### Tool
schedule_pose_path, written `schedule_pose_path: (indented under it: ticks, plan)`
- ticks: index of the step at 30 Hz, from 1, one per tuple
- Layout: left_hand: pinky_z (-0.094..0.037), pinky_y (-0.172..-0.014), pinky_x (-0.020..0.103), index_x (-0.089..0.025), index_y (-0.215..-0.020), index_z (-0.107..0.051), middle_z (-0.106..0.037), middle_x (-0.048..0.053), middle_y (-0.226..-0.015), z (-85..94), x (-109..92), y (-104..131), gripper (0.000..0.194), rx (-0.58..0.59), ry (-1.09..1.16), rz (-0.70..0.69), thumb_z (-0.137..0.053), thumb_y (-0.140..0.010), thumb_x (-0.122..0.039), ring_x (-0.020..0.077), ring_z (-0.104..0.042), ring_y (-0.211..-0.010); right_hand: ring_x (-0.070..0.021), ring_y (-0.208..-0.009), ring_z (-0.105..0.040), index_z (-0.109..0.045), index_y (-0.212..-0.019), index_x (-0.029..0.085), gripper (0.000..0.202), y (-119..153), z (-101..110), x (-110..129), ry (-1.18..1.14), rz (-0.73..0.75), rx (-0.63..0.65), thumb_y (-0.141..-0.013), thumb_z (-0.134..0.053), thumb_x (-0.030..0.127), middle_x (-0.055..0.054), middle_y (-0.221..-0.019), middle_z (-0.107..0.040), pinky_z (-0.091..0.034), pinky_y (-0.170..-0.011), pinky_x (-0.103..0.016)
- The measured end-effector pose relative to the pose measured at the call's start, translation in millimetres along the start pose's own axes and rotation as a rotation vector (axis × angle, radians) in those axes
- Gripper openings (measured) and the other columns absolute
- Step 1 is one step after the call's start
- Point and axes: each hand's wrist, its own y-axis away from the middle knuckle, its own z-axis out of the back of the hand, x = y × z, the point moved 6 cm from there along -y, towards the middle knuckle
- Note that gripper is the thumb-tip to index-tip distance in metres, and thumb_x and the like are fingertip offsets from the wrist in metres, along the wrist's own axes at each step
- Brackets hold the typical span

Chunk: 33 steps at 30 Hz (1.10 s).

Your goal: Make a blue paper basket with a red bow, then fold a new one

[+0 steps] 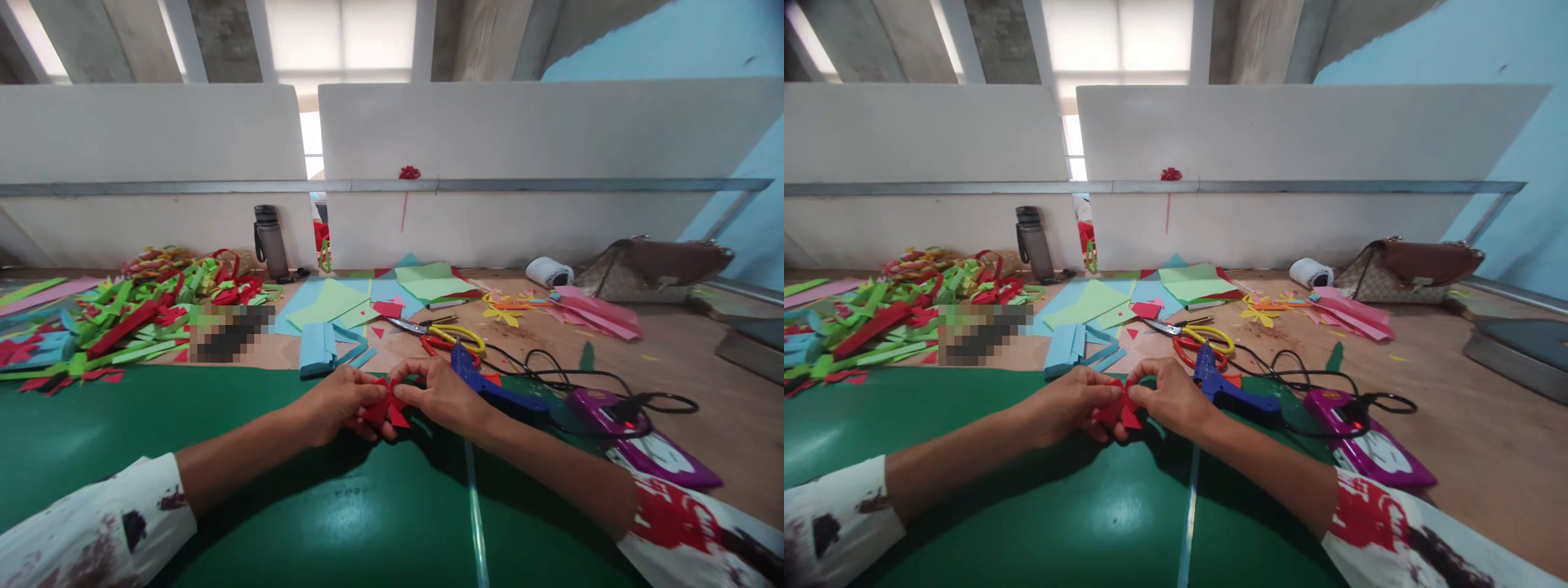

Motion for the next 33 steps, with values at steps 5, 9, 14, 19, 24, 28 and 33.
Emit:
schedule_pose_path:
  ticks: [5,9,14,19,24,28,33]
  plan:
    - [-0.046,-0.047,0.021,-0.007,-0.086,-0.063,-0.069,0.014,-0.076,-0.3,1,-1,0.027,-0.002,-0.006,0.007,-0.062,-0.074,-0.031,0.0196,-0.068,-0.062,-0.0137,-0.071,-0.055,-0.062,-0.069,0.017,0.01,2,2,8,0.098,0.115,-0.041,-0.069,-0.053,0.011,0.0,-0.071,-0.062,-0.04,-0.067,-0.024]
    - [-0.047,-0.047,0.021,-0.007,-0.084,-0.064,-0.068,0.013,-0.074,-0.7,1,-1,0.026,-0.018,-0.005,0.009,-0.062,-0.073,-0.031,0.0193,-0.068,-0.061,-0.016,-0.081,-0.055,-0.06,-0.069,0.018,0.012,6,2,15,0.161,0.211,-0.071,-0.071,-0.053,0.009,-0.001,-0.079,-0.062,-0.04,-0.077,-0.028]
    - [-0.047,-0.047,0.021,-0.008,-0.084,-0.064,-0.068,0.012,-0.072,-1.4,0,0,0.027,-0.037,-0.007,0.001,-0.062,-0.072,-0.032,0.0189,-0.068,-0.06,-0.0206,-0.093,-0.053,-0.061,-0.074,0.018,0.012,11,0,22,0.335,0.389,-0.136,-0.075,-0.055,0.007,-0.005,-0.085,-0.061,-0.037,-0.088,-0.037]
    - [-0.046,-0.047,0.02,-0.007,-0.082,-0.065,-0.068,0.013,-0.07,-3.9,-1,1,0.026,-0.047,-0.015,-0.006,-0.06,-0.072,-0.031,0.0186,-0.067,-0.059,-0.026,-0.102,-0.052,-0.063,-0.076,0.016,0.014,19,-3,29,0.607,0.533,-0.217,-0.082,-0.052,0.011,-0.01,-0.099,-0.063,-0.034,-0.09,-0.046]
    - [-0.045,-0.046,0.021,-0.009,-0.075,-0.064,-0.068,0.011,-0.069,-4.2,-1,2,0.022,-0.098,-0.016,-0.008,-0.059,-0.072,-0.029,0.0177,-0.066,-0.057,-0.0289,-0.112,-0.048,-0.066,-0.077,0.016,0.02,25,-6,34,0.711,0.628,-0.287,-0.085,-0.048,0.011,-0.011,-0.105,-0.063,-0.028,-0.097,-0.053]
    - [-0.045,-0.046,0.02,-0.01,-0.071,-0.064,-0.068,0.009,-0.067,-4.6,-1,4,0.017,-0.125,-0.017,-0.02,-0.056,-0.071,-0.025,0.0163,-0.065,-0.056,-0.0283,-0.114,-0.048,-0.067,-0.077,0.017,0.022,28,-7,34,0.721,0.697,-0.359,-0.086,-0.048,0.012,-0.011,-0.105,-0.064,-0.03,-0.097,-0.052]
    - [-0.045,-0.046,0.02,-0.011,-0.069,-0.065,-0.068,0.008,-0.066,-4.4,-3,7,0.017,-0.145,-0.016,-0.033,-0.055,-0.071,-0.024,0.015,-0.064,-0.055,-0.0289,-0.116,-0.047,-0.067,-0.078,0.018,0.022,29,-8,32,0.736,0.719,-0.384,-0.088,-0.047,0.014,-0.01,-0.105,-0.065,-0.028,-0.098,-0.054]
